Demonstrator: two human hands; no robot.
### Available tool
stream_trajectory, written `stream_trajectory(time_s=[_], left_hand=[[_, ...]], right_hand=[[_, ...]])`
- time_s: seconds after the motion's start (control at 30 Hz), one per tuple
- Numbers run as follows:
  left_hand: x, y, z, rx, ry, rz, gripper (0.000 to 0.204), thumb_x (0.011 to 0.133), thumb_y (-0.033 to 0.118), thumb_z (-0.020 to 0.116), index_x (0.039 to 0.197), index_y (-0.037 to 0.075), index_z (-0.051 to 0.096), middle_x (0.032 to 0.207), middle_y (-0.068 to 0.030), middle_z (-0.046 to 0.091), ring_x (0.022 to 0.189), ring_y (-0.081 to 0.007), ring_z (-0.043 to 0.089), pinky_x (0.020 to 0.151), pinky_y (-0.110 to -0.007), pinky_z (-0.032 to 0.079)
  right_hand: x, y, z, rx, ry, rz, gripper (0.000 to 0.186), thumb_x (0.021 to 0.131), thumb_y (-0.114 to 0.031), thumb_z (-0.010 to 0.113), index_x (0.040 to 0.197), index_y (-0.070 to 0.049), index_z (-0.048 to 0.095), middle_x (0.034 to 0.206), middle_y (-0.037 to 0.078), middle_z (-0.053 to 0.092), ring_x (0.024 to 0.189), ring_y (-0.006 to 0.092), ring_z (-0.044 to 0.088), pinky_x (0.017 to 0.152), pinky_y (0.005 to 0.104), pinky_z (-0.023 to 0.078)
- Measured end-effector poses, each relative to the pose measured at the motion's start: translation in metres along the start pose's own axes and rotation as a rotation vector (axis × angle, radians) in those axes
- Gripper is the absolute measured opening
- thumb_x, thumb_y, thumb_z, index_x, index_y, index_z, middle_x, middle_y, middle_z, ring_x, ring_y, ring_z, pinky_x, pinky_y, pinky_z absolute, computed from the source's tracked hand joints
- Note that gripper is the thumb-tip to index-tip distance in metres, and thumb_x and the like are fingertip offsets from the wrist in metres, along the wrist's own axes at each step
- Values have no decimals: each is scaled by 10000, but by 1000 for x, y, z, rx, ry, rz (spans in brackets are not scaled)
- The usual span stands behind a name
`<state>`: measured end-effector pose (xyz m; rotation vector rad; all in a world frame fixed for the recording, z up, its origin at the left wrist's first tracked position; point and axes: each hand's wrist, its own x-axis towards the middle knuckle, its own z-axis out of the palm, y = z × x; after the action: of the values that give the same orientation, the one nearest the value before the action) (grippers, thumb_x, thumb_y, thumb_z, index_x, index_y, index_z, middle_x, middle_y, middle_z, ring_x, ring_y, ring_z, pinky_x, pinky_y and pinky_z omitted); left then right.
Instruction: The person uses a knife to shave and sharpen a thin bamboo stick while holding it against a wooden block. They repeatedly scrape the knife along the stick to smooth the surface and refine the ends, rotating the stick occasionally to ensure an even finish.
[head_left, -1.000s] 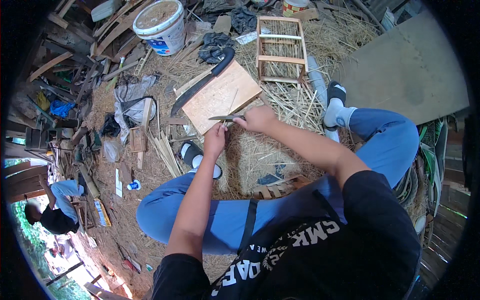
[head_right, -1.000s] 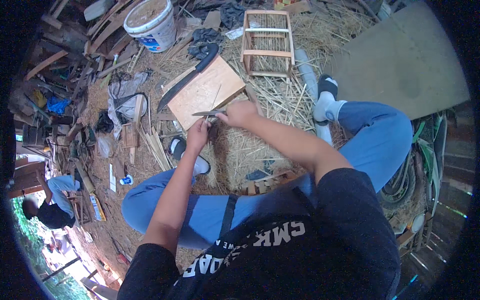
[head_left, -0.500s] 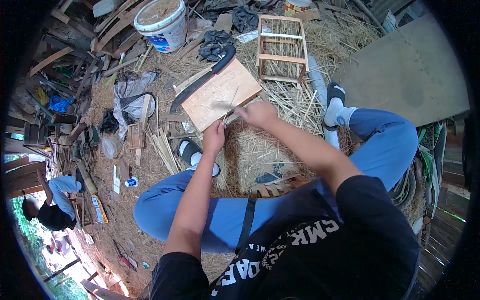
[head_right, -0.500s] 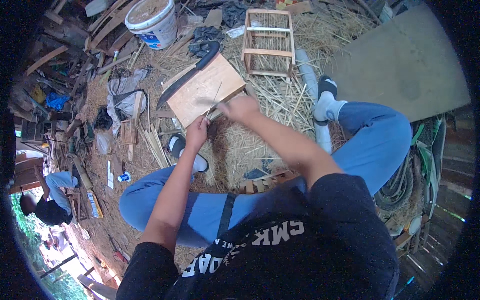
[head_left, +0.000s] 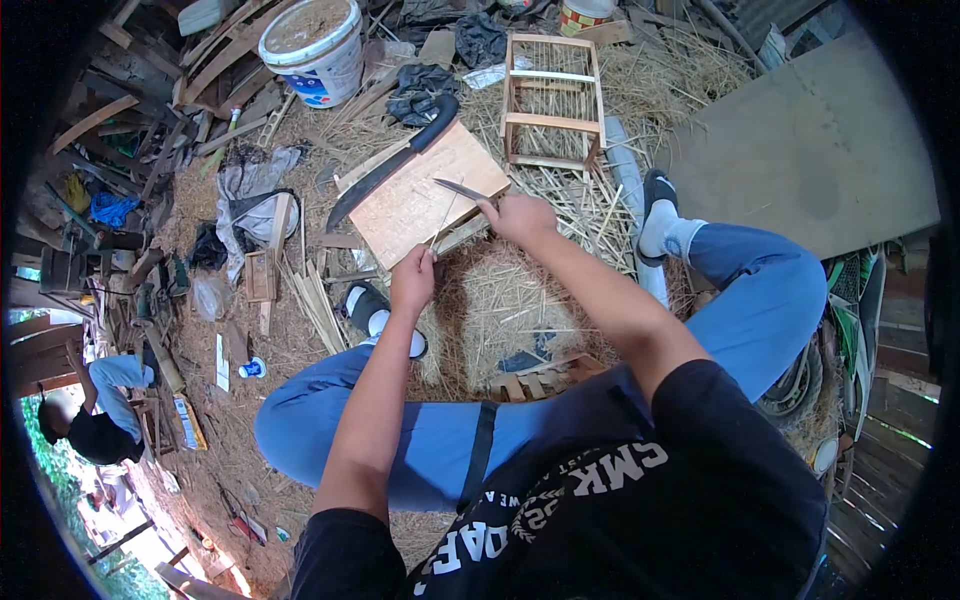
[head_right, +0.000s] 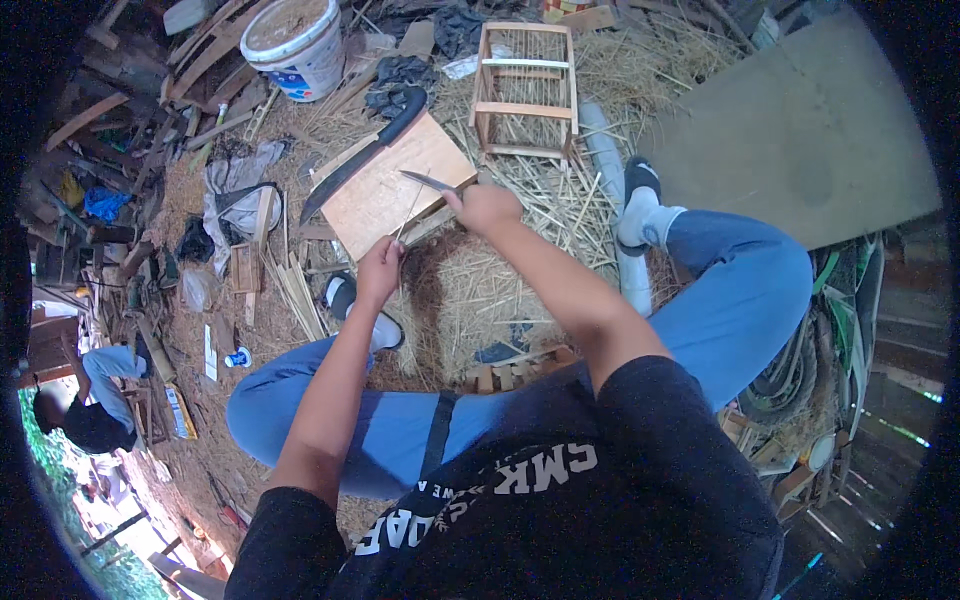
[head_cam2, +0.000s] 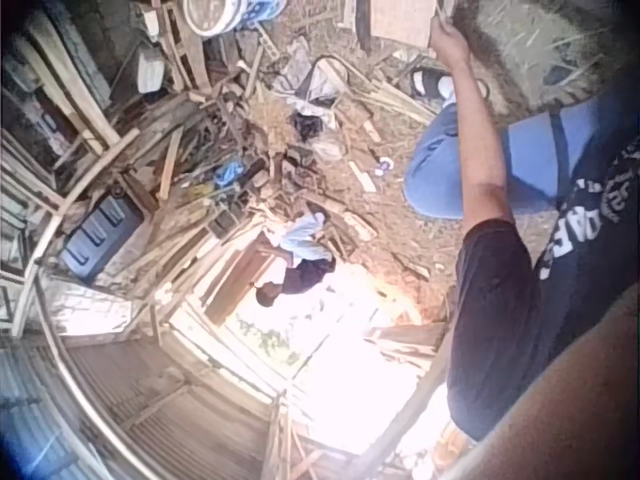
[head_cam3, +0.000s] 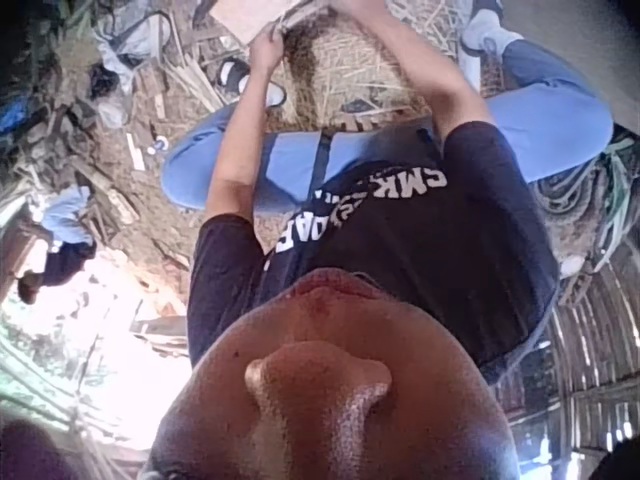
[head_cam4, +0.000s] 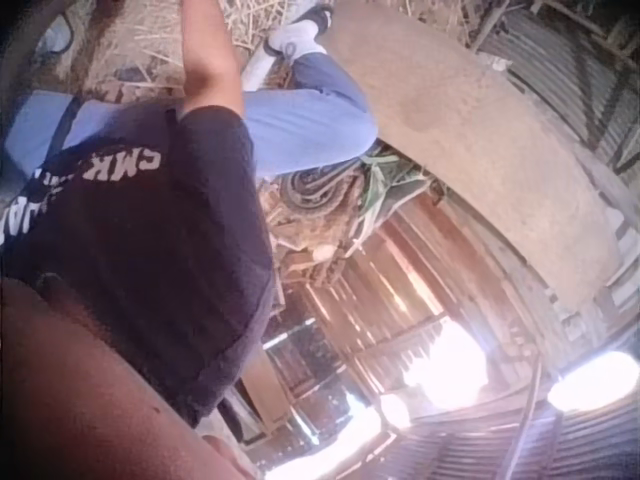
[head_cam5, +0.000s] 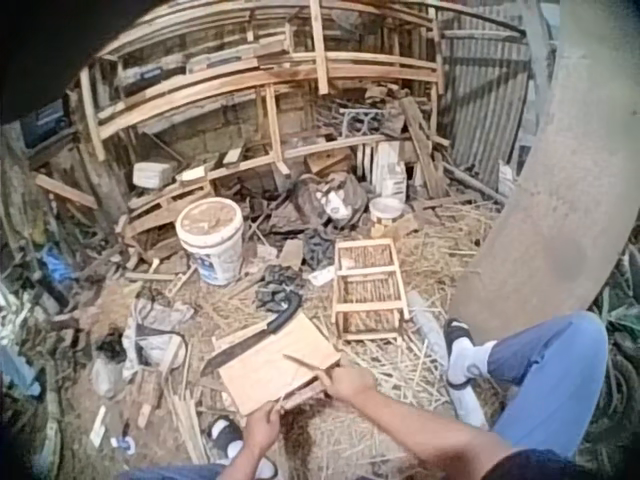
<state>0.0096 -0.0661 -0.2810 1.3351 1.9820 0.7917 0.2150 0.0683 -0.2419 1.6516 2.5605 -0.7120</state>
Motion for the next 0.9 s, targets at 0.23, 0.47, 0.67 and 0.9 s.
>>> stream_trajectory(time_s=[0.23,0.47,0.67,0.9], left_hand=[[3,3,4,11,25,37,248,1019,262,527,974,55,657,871,-204,698,815,-389,684,744,-447,522],[4,12,1,58,11,-20,257,1016,292,523,984,79,663,859,-227,681,825,-420,675,744,-468,516],[-3,9,-1,66,89,40,233,1013,285,532,1001,90,660,857,-229,685,823,-439,672,734,-501,519],[-8,19,0,173,133,74,213,1009,273,543,998,92,656,858,-241,684,809,-468,657,717,-553,508]], right_hand=[[2,-4,-10,-28,-49,81,682,1021,-599,355,941,-84,795,884,165,753,899,354,734,1053,487,450],[13,6,-17,34,27,219,676,1003,-622,392,922,-85,794,877,149,754,868,320,741,967,490,520],[3,1,-8,-14,-22,102,724,987,-683,378,894,-100,798,872,203,739,820,333,740,716,469,594],[3,-5,5,-1,-4,30,732,1003,-647,351,902,-72,793,860,180,745,853,342,739,1067,504,394]])
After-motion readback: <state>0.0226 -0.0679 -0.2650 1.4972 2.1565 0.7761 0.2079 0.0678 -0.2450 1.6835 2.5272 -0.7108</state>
